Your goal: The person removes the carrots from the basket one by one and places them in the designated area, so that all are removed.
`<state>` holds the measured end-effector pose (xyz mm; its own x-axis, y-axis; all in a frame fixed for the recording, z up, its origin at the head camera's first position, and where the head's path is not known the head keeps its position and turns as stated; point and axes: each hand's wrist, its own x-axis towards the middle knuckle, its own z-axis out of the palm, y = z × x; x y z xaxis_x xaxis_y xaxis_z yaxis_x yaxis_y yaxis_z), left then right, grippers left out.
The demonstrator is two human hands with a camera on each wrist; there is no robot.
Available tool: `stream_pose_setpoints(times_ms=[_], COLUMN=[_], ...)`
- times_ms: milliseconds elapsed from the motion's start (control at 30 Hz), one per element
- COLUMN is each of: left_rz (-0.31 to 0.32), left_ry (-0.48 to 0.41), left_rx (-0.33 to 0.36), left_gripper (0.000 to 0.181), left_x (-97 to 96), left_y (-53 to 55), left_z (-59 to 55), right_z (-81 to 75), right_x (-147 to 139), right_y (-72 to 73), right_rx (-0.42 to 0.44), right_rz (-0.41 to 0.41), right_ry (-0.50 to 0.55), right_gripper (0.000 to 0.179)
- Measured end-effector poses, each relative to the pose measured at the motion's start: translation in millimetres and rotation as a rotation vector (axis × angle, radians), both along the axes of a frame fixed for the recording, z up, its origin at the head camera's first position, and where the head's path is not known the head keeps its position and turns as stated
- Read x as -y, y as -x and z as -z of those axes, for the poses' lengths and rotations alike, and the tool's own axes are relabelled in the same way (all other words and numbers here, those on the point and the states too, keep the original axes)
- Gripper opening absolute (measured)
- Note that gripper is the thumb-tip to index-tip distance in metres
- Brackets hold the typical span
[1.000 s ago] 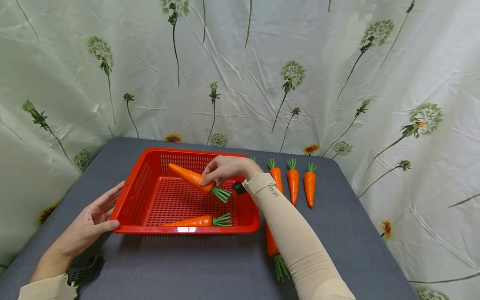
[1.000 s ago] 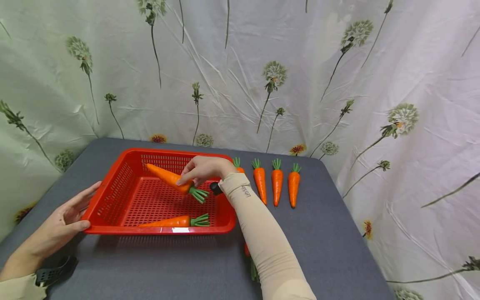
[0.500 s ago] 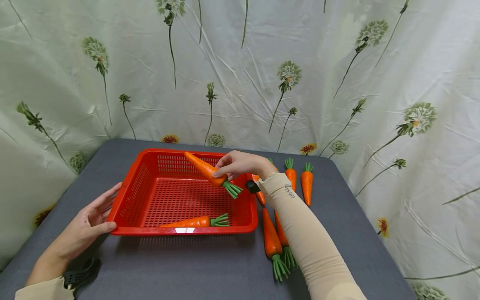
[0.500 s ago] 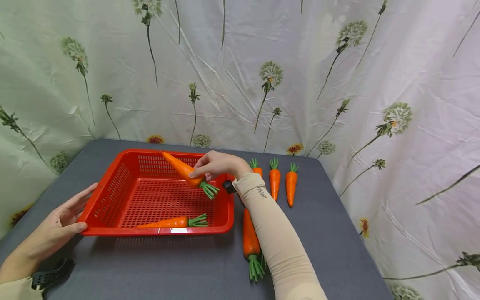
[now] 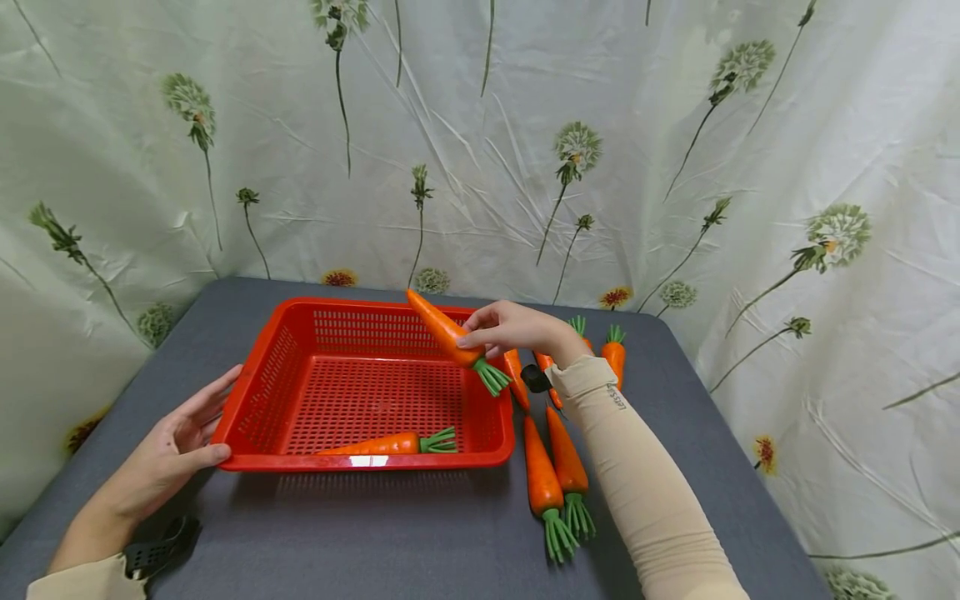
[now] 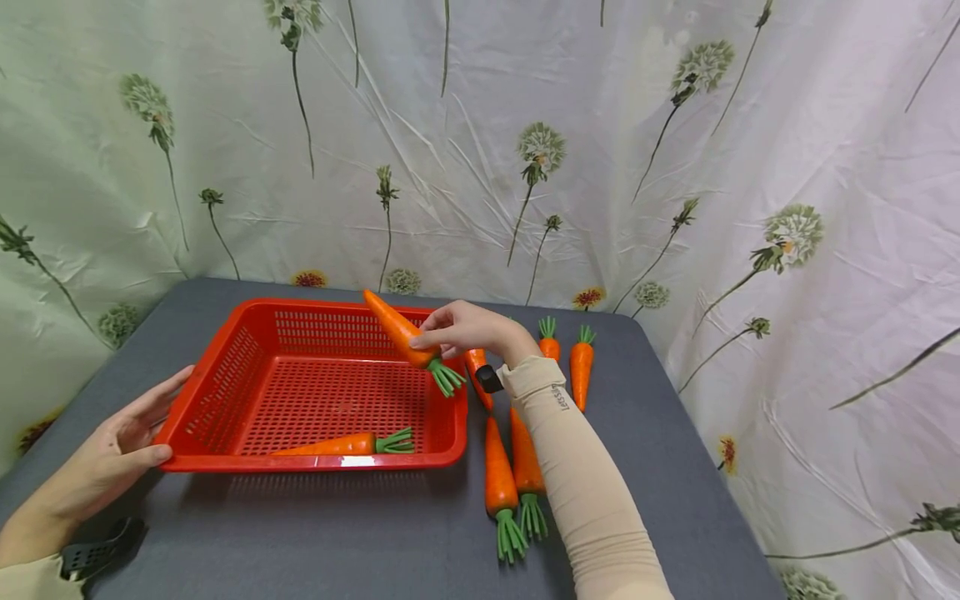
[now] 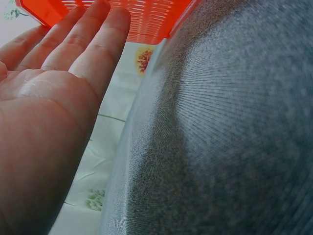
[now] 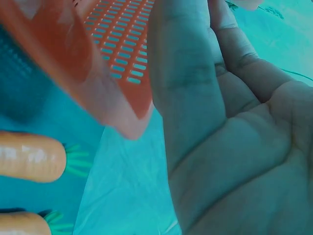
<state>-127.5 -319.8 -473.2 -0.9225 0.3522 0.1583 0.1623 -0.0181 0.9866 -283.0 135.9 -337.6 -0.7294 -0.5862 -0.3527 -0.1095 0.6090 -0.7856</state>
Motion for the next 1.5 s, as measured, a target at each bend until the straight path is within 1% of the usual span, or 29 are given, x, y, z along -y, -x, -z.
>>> stream_pose_setpoints(times_ms=[233, 500, 800, 900, 1067, 1267, 1500], left_rz=[-0.004, -0.015, -0.018, -0.015, -0.009, -0.002, 0.005], left_ry=[0.001, 0.010, 0.018, 0.015, 0.012, 0.004, -0.008], left_rx=[0.001, 0.009, 0.008, 0.008, 0.002, 0.000, -0.004], left_gripper=[0.088, 0.088, 0.087, 0.088, 0.088, 0.088, 0.088], left_x=[-1.1, -3.4, -3.7, -3.7, -3.1, -1.9, -1.2], left_y=[-0.3, -1.3, -0.5, -0.6, -0.8, -0.5, -0.5], left_z=[-0.9, -2.8, -2.3, -2.0, -1.5, -1.0, -1.1], right_z=[1.4, 6.2, 13.0, 15.5, 18.5, 25.2, 32.0], right_x=[-19.2, -41.0, -64.6, -75.1, -90.1, -106.1, -122.4], right_y=[-7.5, -18.0, -29.6, -33.2, -41.4, -51.0, -62.4], right_rx=[-0.008, -0.036, -0.023, -0.035, -0.045, -0.057, -0.058], right_rz=[0.031, 0.073, 0.148, 0.152, 0.159, 0.211, 0.287], right_ry=[0.019, 0.023, 0.012, 0.002, 0.019, 0.032, 0.013], right_gripper=[0.033, 0.036, 0.037, 0.038, 0.038, 0.039, 0.048])
